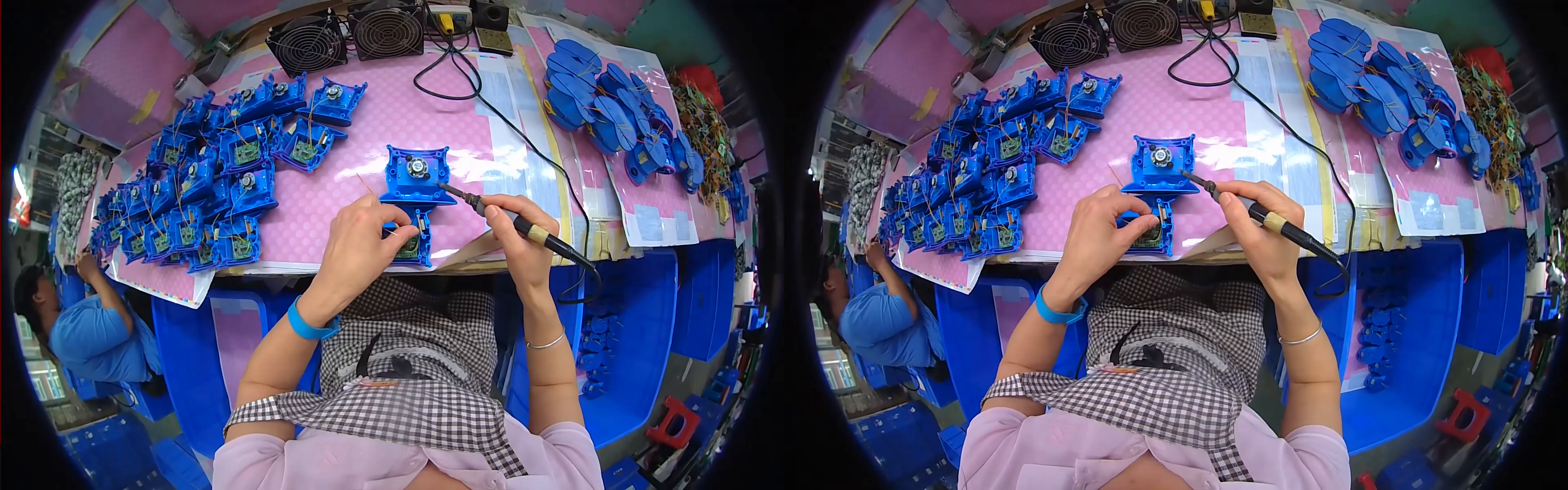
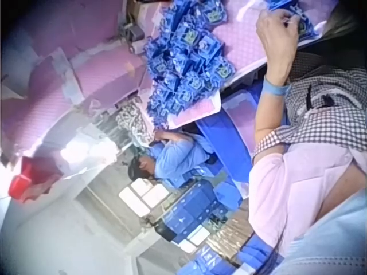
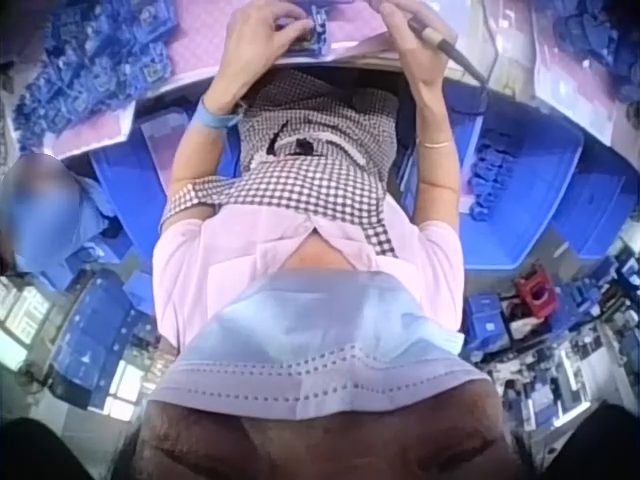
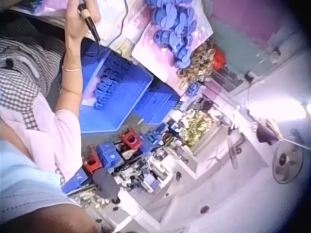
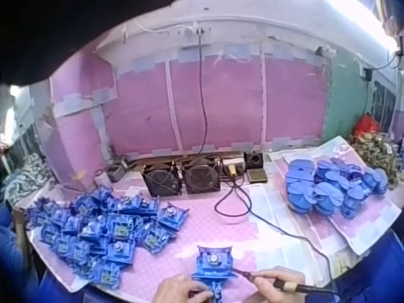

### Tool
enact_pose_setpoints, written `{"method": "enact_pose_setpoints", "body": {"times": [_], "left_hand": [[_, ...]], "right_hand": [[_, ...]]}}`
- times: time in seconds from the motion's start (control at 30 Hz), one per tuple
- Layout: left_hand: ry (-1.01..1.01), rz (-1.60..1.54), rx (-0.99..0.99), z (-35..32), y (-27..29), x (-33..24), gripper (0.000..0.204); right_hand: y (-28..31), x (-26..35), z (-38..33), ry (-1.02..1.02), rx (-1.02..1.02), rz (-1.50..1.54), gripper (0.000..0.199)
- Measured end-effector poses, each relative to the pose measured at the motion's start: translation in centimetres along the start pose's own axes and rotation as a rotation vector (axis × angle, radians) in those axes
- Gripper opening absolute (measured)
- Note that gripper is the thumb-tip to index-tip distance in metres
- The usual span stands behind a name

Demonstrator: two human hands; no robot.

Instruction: Soldering and assembling small blue electronic cooling fans at a factory workbench.

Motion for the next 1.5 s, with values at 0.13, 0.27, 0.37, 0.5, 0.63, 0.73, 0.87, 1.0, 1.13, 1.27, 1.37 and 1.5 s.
{"method": "enact_pose_setpoints", "body": {"times": [0.13, 0.27, 0.37, 0.5, 0.63, 0.73, 0.87, 1.0, 1.13, 1.27, 1.37, 1.5], "left_hand": [[0.098, -0.149, -0.026, 0.2, 1.0, 0.4, 0.014], [0.091, -0.218, -0.091, 0.4, 1.5, 0.6, 0.014], [0.065, -0.176, -0.129, 0.7, 2.1, -0.3, 0.013], [0.173, -0.221, -0.129, 0.8, 2.7, -0.6, 0.013], [0.203, -0.253, -0.107, 1.4, 3.1, -0.3, 0.014], [0.125, -0.183, -0.186, 1.8, 2.6, -0.4, 0.013], [0.128, -0.298, -0.226, 3.1, 0.5, -0.7, 0.011], [-0.031, -0.113, -0.161, 3.9, -0.6, -0.7, 0.01], [-0.11, 0.052, -0.088, 4.1, -1.1, -0.7, 0.011], [-0.07, 0.008, -0.045, 4.0, -1.5, -0.5, 0.012], [-0.083, 0.018, -0.054, 3.9, -1.6, -0.4, 0.013], [-0.094, 0.0, -0.06, 3.9, -1.6, -0.3, 0.013]], "right_hand": [[0.1, -0.1, 0.0, -0.015, -0.023, 0.018, 0.015], [-0.1, -0.3, -0.1, -0.027, -0.014, 0.011, 0.015], [0.0, -0.3, -0.1, -0.022, -0.025, 0.011, 0.015], [0.0, -0.1, -0.2, 0.003, -0.037, -0.001, 0.015], [0.1, 0.0, -0.2, -0.006, -0.035, -0.008, 0.015], [0.0, -0.1, -0.1, -0.006, -0.023, -0.011, 0.015], [-0.2, -0.1, -0.2, 0.002, -0.022, 0.008, 0.015], [0.0, 0.1, -0.3, -0.006, -0.032, -0.005, 0.015], [0.1, 0.2, -0.3, 0.011, -0.037, -0.021, 0.015], [0.0, -0.4, -0.4, -0.007, -0.023, -0.015, 0.015], [0.1, 0.0, -0.4, -0.009, -0.027, -0.014, 0.015], [0.1, 0.0, -0.3, -0.007, -0.03, -0.013, 0.015]]}}
Point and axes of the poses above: each hand's wrist, its own z-axis towards the middle knuckle, its own y-axis out of the back of the hand, x = y × z, the point moved 4 cm from there along z, towards the middle knuckle, and after that the axes turned 8 degrees about -x, right-handed, at the moved point
